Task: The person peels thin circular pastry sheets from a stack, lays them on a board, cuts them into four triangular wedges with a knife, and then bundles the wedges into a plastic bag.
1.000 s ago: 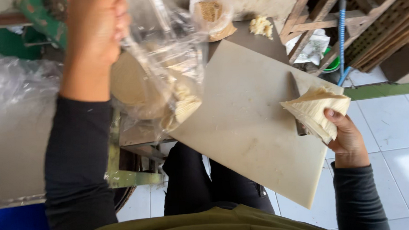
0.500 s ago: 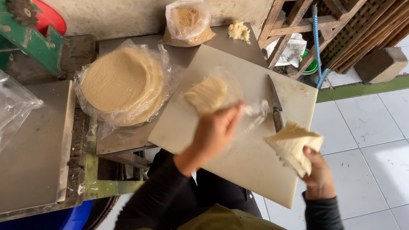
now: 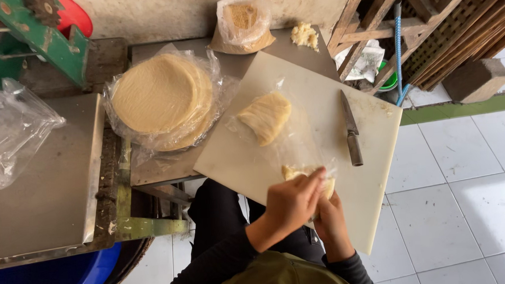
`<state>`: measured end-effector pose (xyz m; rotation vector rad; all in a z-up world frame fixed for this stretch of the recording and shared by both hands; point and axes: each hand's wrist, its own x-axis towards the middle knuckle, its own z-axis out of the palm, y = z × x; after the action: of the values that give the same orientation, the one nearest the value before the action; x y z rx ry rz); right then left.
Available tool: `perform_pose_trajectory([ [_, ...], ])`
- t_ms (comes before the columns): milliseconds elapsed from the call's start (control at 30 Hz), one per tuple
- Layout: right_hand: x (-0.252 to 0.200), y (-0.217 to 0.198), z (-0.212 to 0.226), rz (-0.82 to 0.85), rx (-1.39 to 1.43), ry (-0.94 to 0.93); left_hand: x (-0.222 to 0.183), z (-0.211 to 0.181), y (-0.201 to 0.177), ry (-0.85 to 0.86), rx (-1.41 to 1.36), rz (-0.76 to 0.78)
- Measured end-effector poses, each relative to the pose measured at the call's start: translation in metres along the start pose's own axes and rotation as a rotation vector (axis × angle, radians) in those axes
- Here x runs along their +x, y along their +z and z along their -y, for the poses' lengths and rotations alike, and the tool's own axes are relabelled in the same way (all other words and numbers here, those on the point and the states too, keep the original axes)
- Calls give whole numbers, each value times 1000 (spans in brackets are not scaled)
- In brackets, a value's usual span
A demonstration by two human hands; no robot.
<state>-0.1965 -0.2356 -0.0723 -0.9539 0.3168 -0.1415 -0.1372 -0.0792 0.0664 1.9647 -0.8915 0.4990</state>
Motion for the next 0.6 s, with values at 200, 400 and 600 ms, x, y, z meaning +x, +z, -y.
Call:
perform_pose_trajectory([
  [200, 11, 0, 4, 40, -890, -479, -19, -13, 29, 212, 95, 60],
  [400, 54, 24, 43, -116, -1326, -531, -13, -7, 29, 261, 72, 24],
  [600, 88, 13, 48, -236, -1507, -409, 14, 15, 37, 118, 53, 19],
])
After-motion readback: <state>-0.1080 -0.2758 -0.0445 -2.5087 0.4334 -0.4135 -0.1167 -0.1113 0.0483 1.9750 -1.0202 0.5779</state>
